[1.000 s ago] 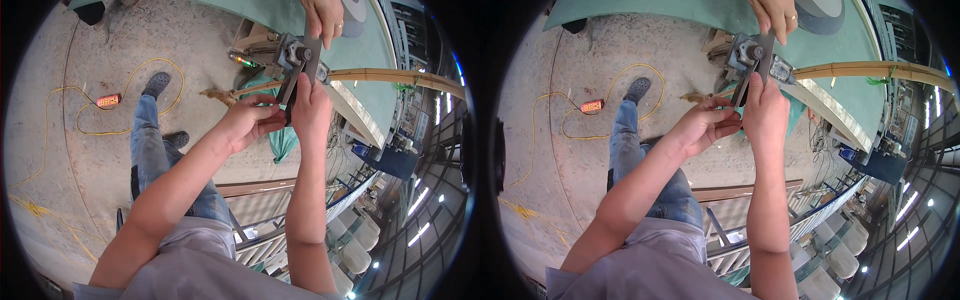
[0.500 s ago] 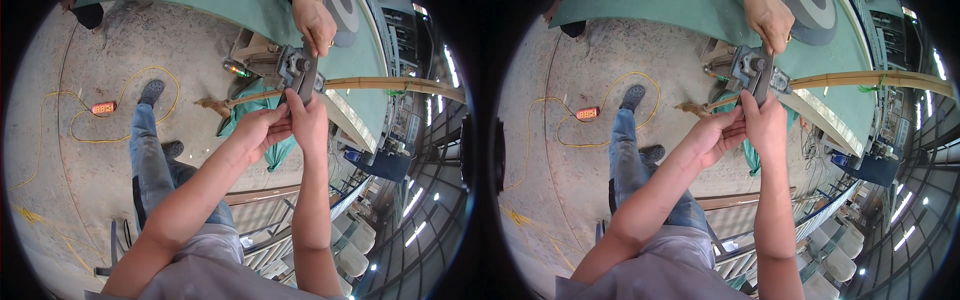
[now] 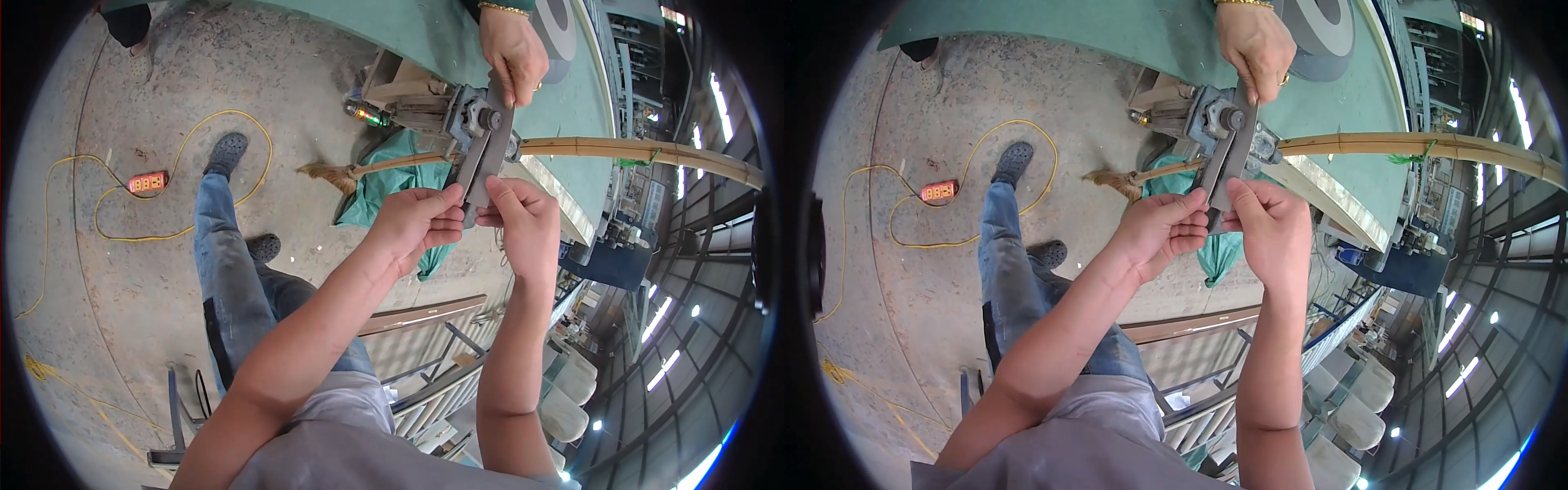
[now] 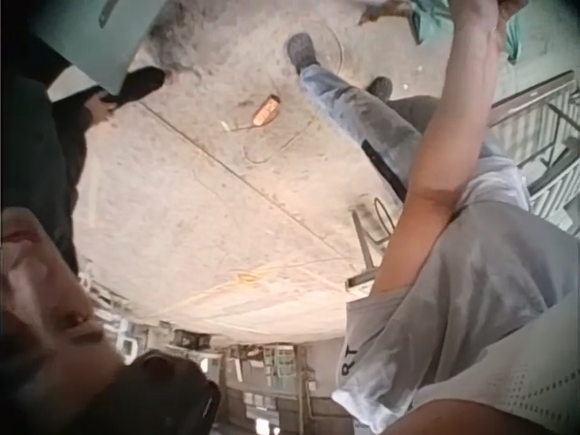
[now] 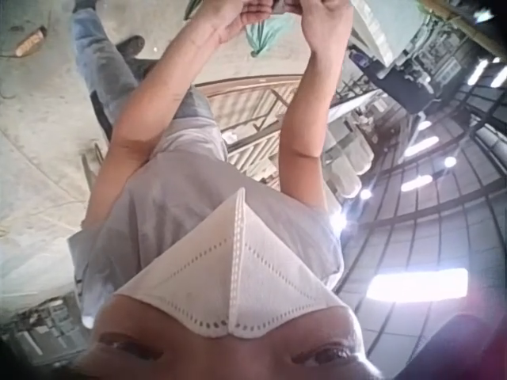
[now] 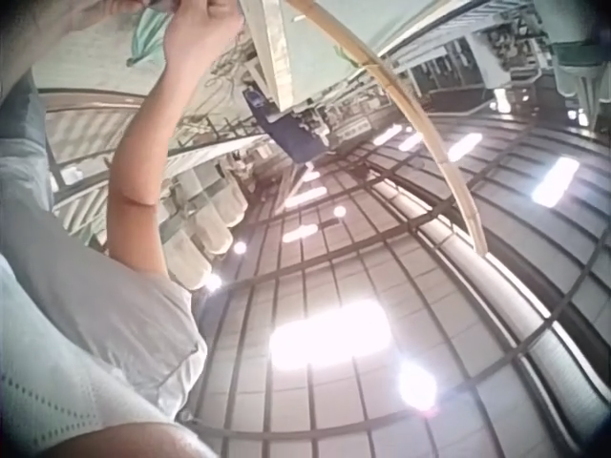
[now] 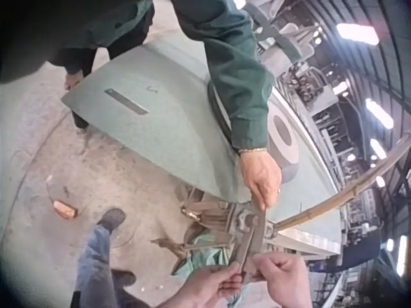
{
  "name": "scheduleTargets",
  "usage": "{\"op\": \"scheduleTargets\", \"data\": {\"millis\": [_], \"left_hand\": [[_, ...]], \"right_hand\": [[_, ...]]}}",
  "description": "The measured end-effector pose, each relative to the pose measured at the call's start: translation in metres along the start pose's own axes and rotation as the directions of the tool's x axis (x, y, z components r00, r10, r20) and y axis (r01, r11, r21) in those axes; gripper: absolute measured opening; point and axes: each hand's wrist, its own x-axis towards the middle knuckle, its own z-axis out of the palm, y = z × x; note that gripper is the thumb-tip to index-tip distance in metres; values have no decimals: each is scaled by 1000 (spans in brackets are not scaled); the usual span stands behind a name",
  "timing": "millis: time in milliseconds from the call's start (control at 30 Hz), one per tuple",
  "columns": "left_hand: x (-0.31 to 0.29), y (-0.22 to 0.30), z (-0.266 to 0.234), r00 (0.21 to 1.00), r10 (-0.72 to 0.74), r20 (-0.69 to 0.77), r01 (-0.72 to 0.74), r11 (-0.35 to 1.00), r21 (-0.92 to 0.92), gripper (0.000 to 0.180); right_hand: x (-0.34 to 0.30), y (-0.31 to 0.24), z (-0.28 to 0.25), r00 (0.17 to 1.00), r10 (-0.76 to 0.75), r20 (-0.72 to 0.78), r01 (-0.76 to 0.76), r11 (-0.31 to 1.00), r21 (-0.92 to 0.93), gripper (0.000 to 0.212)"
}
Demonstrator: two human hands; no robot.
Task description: Measuring, pulling, and cutting silver banding material from a roll using a specialized workstation jig and shears.
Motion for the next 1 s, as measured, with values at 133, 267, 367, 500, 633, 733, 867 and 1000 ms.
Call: {"op": "scheduleTargets", "data": {"millis": [133, 267, 367, 500, 633, 733, 867, 1000], "left_hand": [[-1, 4, -2, 1000, -8, 1, 8, 1000, 22, 24], [1, 3, -5, 998, -32, 51, 32, 999, -1, 24], [1, 4, -8, 995, -54, 88, 56, 998, -28, 23], [3, 4, -12, 988, -72, 138, 80, 995, -57, 19], [4, 4, -15, 985, -63, 158, 74, 995, -60, 19], [4, 5, -13, 988, -58, 140, 64, 997, -45, 18], [2, 6, -10, 991, -52, 126, 53, 999, -4, 21], [1, 7, -12, 988, -52, 147, 53, 999, -3, 23]], "right_hand": [[1, -1, 5, 998, 42, -43, -43, 999, -20, 21], [-1, 4, 4, 998, 24, -52, -23, 1000, 14, 20], [1, 3, 4, 999, 30, -34, -30, 1000, 9, 20], [2, 8, 5, 1000, 4, -15, -3, 999, 34, 21], [2, 5, 9, 1000, 14, 26, -15, 1000, 18, 20], [1, 1, 2, 996, 78, 43, -80, 996, 43, 19], [1, -3, 0, 992, 108, 62, -110, 994, 26, 18], [0, -6, 1, 988, 143, 62, -146, 988, 47, 18]]}}
